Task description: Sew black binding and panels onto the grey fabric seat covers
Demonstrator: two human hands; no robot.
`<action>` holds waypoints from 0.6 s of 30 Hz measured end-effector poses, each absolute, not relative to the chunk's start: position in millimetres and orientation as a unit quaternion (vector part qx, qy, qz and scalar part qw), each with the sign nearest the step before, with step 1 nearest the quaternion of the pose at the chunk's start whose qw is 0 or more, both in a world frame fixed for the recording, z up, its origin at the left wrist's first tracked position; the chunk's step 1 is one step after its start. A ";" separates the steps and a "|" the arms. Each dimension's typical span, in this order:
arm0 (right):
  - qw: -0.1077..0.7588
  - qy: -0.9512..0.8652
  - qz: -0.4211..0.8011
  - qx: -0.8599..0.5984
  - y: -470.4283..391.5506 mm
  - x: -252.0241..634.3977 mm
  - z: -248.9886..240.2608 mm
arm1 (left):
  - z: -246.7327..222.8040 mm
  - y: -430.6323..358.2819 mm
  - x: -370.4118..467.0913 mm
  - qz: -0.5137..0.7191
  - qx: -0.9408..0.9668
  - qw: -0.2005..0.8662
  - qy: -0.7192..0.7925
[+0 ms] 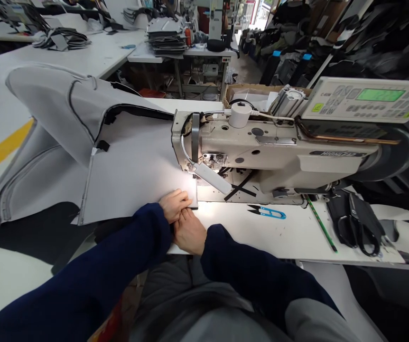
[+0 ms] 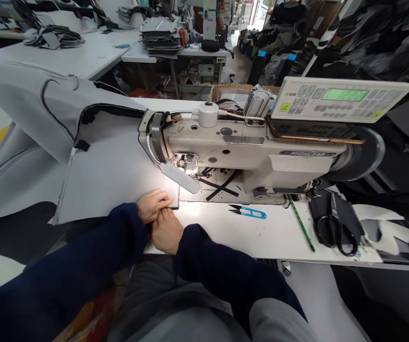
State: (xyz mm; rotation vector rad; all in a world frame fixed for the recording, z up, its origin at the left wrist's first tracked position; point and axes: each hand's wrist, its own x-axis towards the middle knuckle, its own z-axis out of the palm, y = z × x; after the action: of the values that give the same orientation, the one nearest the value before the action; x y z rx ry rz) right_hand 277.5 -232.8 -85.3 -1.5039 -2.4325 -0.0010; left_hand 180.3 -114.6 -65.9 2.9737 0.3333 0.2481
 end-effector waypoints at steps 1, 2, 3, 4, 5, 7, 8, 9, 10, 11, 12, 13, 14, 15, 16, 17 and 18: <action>0.142 -0.842 -0.004 -0.520 -230.2 277.9 -85.7 | -65.6 -112.0 181.7 0.077 0.989 0.064 0.106; 0.142 -0.842 -0.009 -0.521 -227.6 278.4 -86.2 | -64.8 -109.5 183.3 0.068 0.991 0.057 0.103; 0.141 -0.841 -0.015 -0.522 -224.8 278.8 -86.6 | -63.7 -107.0 185.2 0.056 0.992 0.049 0.099; 0.140 -0.840 -0.020 -0.524 -222.0 279.2 -86.9 | -62.3 -104.5 187.2 0.043 0.994 0.040 0.095; 0.140 -0.838 -0.024 -0.527 -219.0 279.7 -86.9 | -60.8 -102.0 189.2 0.030 0.995 0.031 0.093; 0.142 -0.836 -0.024 -0.529 -212.7 280.9 -86.3 | -58.4 -97.0 193.3 0.009 0.995 0.018 0.093; 0.143 -0.836 -0.022 -0.530 -209.5 281.7 -85.8 | -57.6 -94.4 195.0 0.004 0.995 0.015 0.095; 0.144 -0.835 -0.019 -0.530 -206.5 282.6 -85.2 | -57.2 -91.8 196.5 0.000 0.995 0.014 0.096; 0.146 -0.835 -0.017 -0.531 -203.7 283.5 -84.6 | -57.1 -89.2 197.7 -0.002 0.995 0.013 0.097; 0.147 -0.834 -0.014 -0.531 -201.1 284.5 -84.2 | -57.2 -86.6 198.6 -0.002 0.995 0.014 0.095; 0.148 -0.835 -0.011 -0.531 -198.7 285.5 -83.9 | -57.4 -84.0 199.3 -0.002 0.996 0.015 0.091; 0.148 -0.835 -0.008 -0.531 -196.4 286.4 -83.8 | -57.7 -81.5 199.9 0.000 0.996 0.016 0.085; 0.147 -0.835 -0.005 -0.531 -194.0 287.1 -83.7 | -58.0 -78.9 200.3 0.004 0.997 0.017 0.078; 0.143 -0.835 -0.004 -0.532 -191.6 287.7 -83.7 | -58.2 -76.4 200.7 0.008 0.997 0.019 0.072; 0.138 -0.835 -0.004 -0.532 -189.1 288.2 -83.7 | -58.3 -74.0 201.2 0.014 0.997 0.020 0.068; 0.133 -0.835 -0.007 -0.534 -186.3 288.6 -83.6 | -58.3 -71.5 201.8 0.019 0.997 0.021 0.065; 0.127 -0.835 -0.012 -0.536 -183.3 288.9 -83.6 | -58.2 -68.9 202.5 0.022 0.998 0.021 0.063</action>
State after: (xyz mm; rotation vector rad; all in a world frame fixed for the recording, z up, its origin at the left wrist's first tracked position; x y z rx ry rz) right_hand 288.9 -183.3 -83.6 -1.5601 -2.4291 -0.0343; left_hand 202.5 -68.9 -58.2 3.0924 0.1950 0.0676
